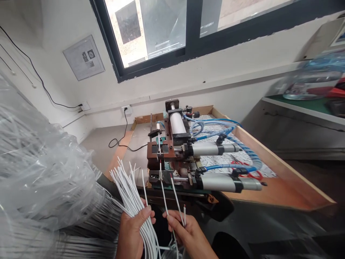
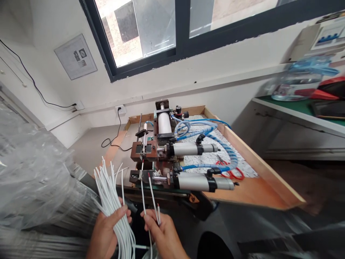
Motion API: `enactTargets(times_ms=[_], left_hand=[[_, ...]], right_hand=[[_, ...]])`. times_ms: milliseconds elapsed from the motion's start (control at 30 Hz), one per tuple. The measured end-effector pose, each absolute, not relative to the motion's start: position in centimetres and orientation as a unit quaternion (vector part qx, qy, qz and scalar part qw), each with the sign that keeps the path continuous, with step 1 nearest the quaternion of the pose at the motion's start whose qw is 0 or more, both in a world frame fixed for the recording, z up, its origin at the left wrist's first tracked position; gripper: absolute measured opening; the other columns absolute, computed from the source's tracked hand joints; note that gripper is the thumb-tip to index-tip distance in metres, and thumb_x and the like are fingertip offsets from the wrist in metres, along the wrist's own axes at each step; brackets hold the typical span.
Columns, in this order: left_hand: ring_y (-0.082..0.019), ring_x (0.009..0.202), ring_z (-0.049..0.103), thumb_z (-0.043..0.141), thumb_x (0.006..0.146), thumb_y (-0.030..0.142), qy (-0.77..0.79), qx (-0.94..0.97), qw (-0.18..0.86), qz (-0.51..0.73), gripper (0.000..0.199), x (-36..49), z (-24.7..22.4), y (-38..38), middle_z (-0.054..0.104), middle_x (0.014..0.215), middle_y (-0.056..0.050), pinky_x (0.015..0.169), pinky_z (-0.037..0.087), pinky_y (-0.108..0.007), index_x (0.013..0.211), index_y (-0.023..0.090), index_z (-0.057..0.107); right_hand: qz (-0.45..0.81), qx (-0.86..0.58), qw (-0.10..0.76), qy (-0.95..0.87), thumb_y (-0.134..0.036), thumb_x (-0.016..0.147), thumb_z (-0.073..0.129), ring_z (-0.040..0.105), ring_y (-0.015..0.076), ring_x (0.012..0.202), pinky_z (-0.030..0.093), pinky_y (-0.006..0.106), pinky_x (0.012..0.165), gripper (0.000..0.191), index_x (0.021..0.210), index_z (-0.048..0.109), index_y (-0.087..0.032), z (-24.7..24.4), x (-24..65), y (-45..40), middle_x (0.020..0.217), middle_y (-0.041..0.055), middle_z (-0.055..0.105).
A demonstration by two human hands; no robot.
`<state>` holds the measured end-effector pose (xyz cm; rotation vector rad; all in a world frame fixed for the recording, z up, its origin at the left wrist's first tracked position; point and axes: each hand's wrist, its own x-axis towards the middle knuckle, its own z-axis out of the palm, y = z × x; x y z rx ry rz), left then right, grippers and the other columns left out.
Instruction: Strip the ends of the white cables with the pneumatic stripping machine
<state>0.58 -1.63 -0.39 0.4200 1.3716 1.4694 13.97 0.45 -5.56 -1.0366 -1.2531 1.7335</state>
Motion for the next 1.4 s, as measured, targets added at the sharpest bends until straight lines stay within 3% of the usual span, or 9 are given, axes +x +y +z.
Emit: enactTargets(times_ms=[100, 200, 267, 333, 467, 600, 800, 1067, 1400], left_hand=[[-0.014, 0.057, 0.057, 0.071, 0.053, 0.017, 0.575, 0.159, 0.515, 0.616, 0.027, 0.6, 0.1, -1.4, 0.058, 0.061, 0.001, 0.054, 0.048, -0.028, 0.074, 0.014, 0.054], [-0.015, 0.061, 0.057, 0.069, 0.055, 0.018, 0.580, 0.146, 0.508, 0.620, 0.024, 0.7, 0.5, -1.2, 0.059, 0.065, -0.002, 0.054, 0.048, -0.029, 0.074, 0.012, 0.056], [-0.015, 0.061, 0.057, 0.069, 0.055, 0.018, 0.581, 0.143, 0.505, 0.621, 0.022, 0.8, 0.6, -1.2, 0.059, 0.064, -0.002, 0.054, 0.049, -0.030, 0.073, 0.012, 0.057], [-0.015, 0.059, 0.057, 0.069, 0.055, 0.018, 0.579, 0.146, 0.511, 0.619, 0.022, 0.8, 0.6, -1.2, 0.058, 0.061, -0.001, 0.056, 0.049, -0.031, 0.073, 0.012, 0.057], [-0.015, 0.058, 0.057, 0.069, 0.056, 0.017, 0.550, 0.209, 0.538, 0.604, 0.021, 1.3, 0.6, -1.0, 0.061, 0.061, 0.000, 0.059, 0.047, -0.029, 0.074, 0.012, 0.059], [-0.015, 0.070, 0.058, 0.069, 0.057, 0.014, 0.513, 0.287, 0.538, 0.604, 0.020, 1.6, 0.9, -0.7, 0.065, 0.072, -0.002, 0.069, 0.045, -0.026, 0.075, 0.011, 0.062], [-0.017, 0.061, 0.060, 0.069, 0.057, 0.019, 0.560, 0.241, 0.531, 0.588, 0.017, 1.0, 0.7, -0.6, 0.065, 0.062, -0.002, 0.061, 0.048, -0.029, 0.070, 0.011, 0.060], [-0.020, 0.064, 0.062, 0.069, 0.058, 0.020, 0.568, 0.190, 0.531, 0.599, 0.032, 0.6, 0.9, -0.1, 0.066, 0.065, -0.004, 0.063, 0.049, -0.032, 0.085, 0.011, 0.055], [-0.019, 0.063, 0.062, 0.070, 0.056, 0.020, 0.571, 0.183, 0.534, 0.596, 0.032, 0.7, 1.4, 0.1, 0.065, 0.064, -0.004, 0.061, 0.049, -0.029, 0.083, 0.011, 0.056]], right_hand=[[0.589, -0.434, 0.303, -0.611, -0.037, 0.078, 0.043, 0.038, 0.0081, 0.048, 0.029, 0.021, 0.048, 0.033, 0.056, 0.054, -0.014, -8.6, 13.9, 0.4, 0.050, -0.0015, 0.042], [0.505, -0.504, 0.174, -0.679, -0.023, 0.068, 0.051, 0.049, 0.0155, 0.053, 0.034, 0.026, 0.053, 0.021, 0.049, 0.057, -0.015, -12.5, 14.3, 0.3, 0.049, 0.0025, 0.050], [0.445, -0.571, 0.154, -0.672, -0.016, 0.057, 0.059, 0.055, 0.0272, 0.072, 0.037, 0.034, 0.063, 0.010, 0.065, 0.065, -0.015, -13.7, 14.7, 0.6, 0.066, 0.0098, 0.059], [0.391, -0.593, 0.205, -0.673, -0.018, 0.056, 0.062, 0.048, 0.0346, 0.095, 0.034, 0.042, 0.078, 0.031, 0.087, 0.065, -0.014, -12.7, 15.0, 1.4, 0.091, 0.0165, 0.059], [0.474, -0.426, 0.380, -0.671, -0.033, 0.077, 0.047, 0.050, 0.0216, 0.092, 0.036, 0.032, 0.083, 0.028, 0.096, 0.061, -0.019, -6.0, 14.5, 2.9, 0.096, 0.0095, 0.058], [0.603, -0.323, 0.463, -0.564, -0.032, 0.072, 0.055, 0.051, 0.0149, 0.074, 0.040, 0.024, 0.069, 0.018, 0.076, 0.065, -0.018, -1.4, 12.9, 3.0, 0.077, 0.0044, 0.056], [0.749, -0.339, 0.468, -0.325, -0.036, 0.069, 0.060, 0.033, 0.0038, 0.046, 0.025, 0.017, 0.043, 0.023, 0.072, 0.059, -0.013, -2.3, 11.8, 3.0, 0.056, -0.0020, 0.050], [0.796, -0.296, 0.514, -0.123, -0.029, 0.060, 0.069, 0.034, 0.0014, 0.044, 0.024, 0.013, 0.039, 0.024, 0.070, 0.060, -0.010, -2.1, 11.2, 4.2, 0.057, -0.0020, 0.050], [0.846, -0.254, 0.464, -0.065, -0.018, 0.053, 0.074, 0.037, 0.0003, 0.043, 0.028, 0.012, 0.037, 0.028, 0.076, 0.064, -0.008, -2.2, 11.7, 5.0, 0.058, -0.0011, 0.053]])
